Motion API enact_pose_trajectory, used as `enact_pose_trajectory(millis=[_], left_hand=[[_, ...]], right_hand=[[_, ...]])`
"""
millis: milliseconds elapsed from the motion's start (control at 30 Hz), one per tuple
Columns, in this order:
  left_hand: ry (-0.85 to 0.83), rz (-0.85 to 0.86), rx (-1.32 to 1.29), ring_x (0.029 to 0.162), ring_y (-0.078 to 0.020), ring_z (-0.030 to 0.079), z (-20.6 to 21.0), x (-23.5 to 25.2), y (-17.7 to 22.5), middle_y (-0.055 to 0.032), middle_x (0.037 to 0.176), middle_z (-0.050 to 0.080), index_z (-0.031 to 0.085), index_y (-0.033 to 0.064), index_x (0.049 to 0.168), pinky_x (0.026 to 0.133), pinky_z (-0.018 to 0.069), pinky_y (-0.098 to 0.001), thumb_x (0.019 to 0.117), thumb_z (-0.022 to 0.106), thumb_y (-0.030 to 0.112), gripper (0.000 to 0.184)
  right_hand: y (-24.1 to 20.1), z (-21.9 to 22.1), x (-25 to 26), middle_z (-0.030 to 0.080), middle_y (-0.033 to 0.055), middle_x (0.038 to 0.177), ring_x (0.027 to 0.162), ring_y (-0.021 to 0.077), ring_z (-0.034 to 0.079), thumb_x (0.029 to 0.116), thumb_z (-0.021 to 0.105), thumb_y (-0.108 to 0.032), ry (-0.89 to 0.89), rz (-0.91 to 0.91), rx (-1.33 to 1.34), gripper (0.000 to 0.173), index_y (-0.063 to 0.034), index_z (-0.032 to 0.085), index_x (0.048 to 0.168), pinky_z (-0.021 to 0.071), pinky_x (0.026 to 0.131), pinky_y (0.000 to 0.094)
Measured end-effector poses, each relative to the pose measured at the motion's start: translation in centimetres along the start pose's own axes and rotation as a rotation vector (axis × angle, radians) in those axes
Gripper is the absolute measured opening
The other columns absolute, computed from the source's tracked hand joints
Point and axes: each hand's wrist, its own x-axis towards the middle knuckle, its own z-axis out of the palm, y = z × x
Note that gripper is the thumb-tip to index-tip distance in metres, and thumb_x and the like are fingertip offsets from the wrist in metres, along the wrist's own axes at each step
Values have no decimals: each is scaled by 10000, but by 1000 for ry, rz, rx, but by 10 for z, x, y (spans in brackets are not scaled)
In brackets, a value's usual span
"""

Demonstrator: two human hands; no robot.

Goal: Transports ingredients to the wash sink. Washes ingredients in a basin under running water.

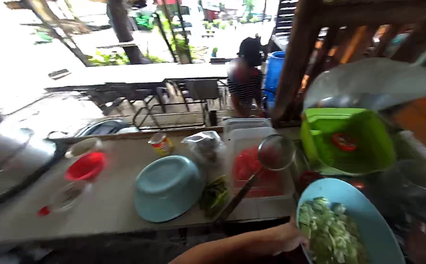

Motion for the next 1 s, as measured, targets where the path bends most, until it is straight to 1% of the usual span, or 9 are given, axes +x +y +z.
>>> enact_pose_trajectory(millis=[133, 233, 300, 367, 467, 533, 600, 733, 1000], left_hand=[[-2, -169, 104, 751, -222, 650, 19, 26, 10, -171, 1052, 627, 154, 128, 1587, 661, 565, -396, 974, 511, 87, 711], [-17, -254, 182, 691, -202, 646, 36, 47, 18, -148, 917, 641, 259, 102, 1531, 655, 559, -363, 1003, 493, 127, 578], [-35, -292, 209, 640, -184, 650, 53, 62, 22, -141, 847, 646, 270, 86, 1497, 624, 558, -328, 1016, 480, 150, 529], [-76, -289, 226, 635, -178, 650, 69, 74, 24, -147, 870, 637, 64, 107, 1597, 628, 557, -323, 1020, 457, 143, 699], [-104, -269, 239, 708, -177, 652, 88, 90, 23, -165, 996, 627, 15, 130, 1608, 682, 558, -334, 1015, 469, 103, 747], [-117, -253, 205, 755, -192, 649, 98, 96, 18, -180, 1056, 614, 91, 116, 1603, 715, 558, -350, 1012, 474, 67, 706], [-139, -231, 178, 751, -193, 648, 105, 102, 14, -160, 1020, 619, 257, 79, 1526, 714, 564, -356, 1010, 476, 55, 561], [-152, -246, 260, 766, -175, 657, 113, 120, 5, -118, 954, 653, 546, -16, 1193, 731, 579, -361, 1029, 487, 100, 209], [-160, -261, 163, 723, -192, 702, 108, 138, -4, -129, 906, 702, 555, -16, 1180, 673, 597, -333, 1071, 365, 121, 258]], right_hand=[[2, -44, -27, 570, 305, 1399, 1319, 455, 543, 1025, 600, -361, -58, 96, 333, 513, 11, 597, 1377, 409, 1101, 637], [3, -43, -36, 607, -27, 745, 594, 47, 563, 1077, 517, -335, -42, 356, 1086, 258, -114, 623, 996, 512, 568, 226], [9, -47, -37, 490, -101, 535, 421, -3, 455, 1125, 292, -378, -191, 469, 1705, 454, -213, 502, 757, 407, 420, 157], [10, -57, -43, 443, -126, 480, 388, -19, 408, 1109, 208, -415, -272, 475, 1885, 532, -253, 461, 670, 353, 395, 148], [3, -70, -57, 450, -66, 569, 442, 28, 411, 1116, 371, -215, -275, 328, 1214, 299, -110, 568, 918, 378, 436, 195], [13, -72, -54, 666, 144, 977, 825, 211, 645, 1090, 479, -143, -329, 158, 642, 280, -17, 631, 1288, 546, 781, 386], [21, -65, -42, 650, 264, 1307, 1232, 409, 621, 1086, 523, -282, -372, 66, 381, 400, -30, 618, 1381, 447, 1077, 603], [-17, -49, -44, 625, 248, 1350, 1278, 403, 585, 1083, 475, -462, -426, -52, 520, 545, -26, 605, 1383, 423, 1100, 611], [-25, -76, -117, 429, 163, 1588, 1474, 456, 338, 899, 749, -446, -518, -638, -1, 628, -235, 579, 1466, 216, 1152, 731]])
